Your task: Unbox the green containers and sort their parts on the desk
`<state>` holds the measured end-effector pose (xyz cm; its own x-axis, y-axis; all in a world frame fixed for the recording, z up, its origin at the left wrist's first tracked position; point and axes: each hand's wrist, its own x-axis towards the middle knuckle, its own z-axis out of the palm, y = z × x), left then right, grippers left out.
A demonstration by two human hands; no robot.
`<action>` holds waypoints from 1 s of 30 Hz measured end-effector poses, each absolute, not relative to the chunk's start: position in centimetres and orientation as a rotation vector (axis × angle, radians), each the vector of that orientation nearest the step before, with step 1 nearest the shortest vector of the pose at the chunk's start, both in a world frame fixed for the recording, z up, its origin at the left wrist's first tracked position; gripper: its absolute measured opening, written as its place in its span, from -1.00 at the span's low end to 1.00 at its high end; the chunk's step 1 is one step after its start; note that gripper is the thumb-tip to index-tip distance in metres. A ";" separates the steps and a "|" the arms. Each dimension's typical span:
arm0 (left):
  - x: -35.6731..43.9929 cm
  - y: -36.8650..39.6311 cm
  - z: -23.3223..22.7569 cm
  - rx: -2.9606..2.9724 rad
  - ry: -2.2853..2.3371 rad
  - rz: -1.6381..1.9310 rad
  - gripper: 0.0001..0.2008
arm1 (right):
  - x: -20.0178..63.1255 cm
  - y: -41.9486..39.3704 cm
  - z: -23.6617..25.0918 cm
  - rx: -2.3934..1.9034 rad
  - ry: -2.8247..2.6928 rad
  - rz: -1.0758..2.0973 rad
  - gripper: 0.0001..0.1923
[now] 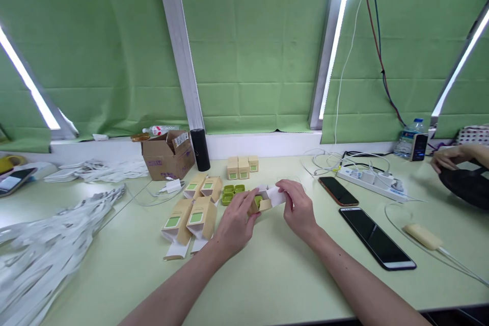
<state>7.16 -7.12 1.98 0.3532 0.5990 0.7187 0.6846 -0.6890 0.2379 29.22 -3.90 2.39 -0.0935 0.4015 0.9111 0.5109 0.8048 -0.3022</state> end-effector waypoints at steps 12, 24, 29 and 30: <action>6.9 -6.8 1.7 -2.488 -1.260 -1.318 -0.28 | 28.6 -4.6 2.3 -0.690 -1.978 -0.154 -0.58; 6.8 -6.6 1.5 -2.429 -1.279 -1.363 -0.30 | 28.4 -5.3 2.7 -0.643 -1.906 -0.129 -0.65; 6.8 -6.6 1.6 -2.423 -1.295 -1.368 -0.29 | 28.2 -5.1 2.4 -0.656 -1.899 -0.119 -0.69; 6.8 -6.6 1.6 -2.424 -1.295 -1.367 -0.28 | 28.2 -5.1 2.4 -0.656 -1.905 -0.116 -0.69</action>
